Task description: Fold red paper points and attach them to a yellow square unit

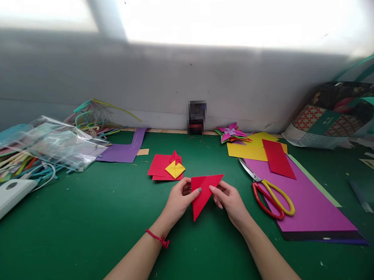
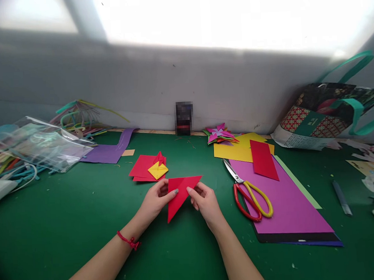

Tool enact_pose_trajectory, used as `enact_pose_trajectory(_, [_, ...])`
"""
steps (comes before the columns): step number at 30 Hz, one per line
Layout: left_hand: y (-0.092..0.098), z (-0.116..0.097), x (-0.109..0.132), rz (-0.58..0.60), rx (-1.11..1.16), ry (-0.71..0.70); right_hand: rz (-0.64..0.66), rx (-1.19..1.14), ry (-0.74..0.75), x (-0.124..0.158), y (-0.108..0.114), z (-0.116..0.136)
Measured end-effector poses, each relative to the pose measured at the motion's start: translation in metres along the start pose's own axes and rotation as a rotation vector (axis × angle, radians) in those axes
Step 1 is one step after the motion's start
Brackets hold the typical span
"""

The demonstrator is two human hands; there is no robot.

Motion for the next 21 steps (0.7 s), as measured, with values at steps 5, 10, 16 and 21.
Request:
enact_pose_trajectory(5, [-0.001, 0.002, 0.0, 0.03, -0.072, 0.046, 0.019, 0.099, 0.04, 0.001, -0.002, 0.008])
enact_pose_trajectory(10, [-0.018, -0.006, 0.005, 0.168, -0.14, 0.049, -0.026, 0.078, 0.028, 0.002, -0.002, 0.01])
enact_pose_trajectory(16, [-0.03, -0.01, 0.009, 0.242, -0.08, 0.041, -0.061, 0.067, 0.052, 0.003, -0.001, 0.012])
enact_pose_trajectory(21, [-0.028, -0.009, 0.007, 0.248, -0.02, 0.027, -0.033, 0.068, 0.047, 0.003, -0.005, 0.012])
Point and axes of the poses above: each hand's wrist, its own x-axis away from the middle knuckle, its own y-axis out of the back of the hand, z = x × y, the point moved 8 cm from there along -x, towards the middle knuckle, and after that the axes turned 11 degrees about z, right-handed, at the moved point
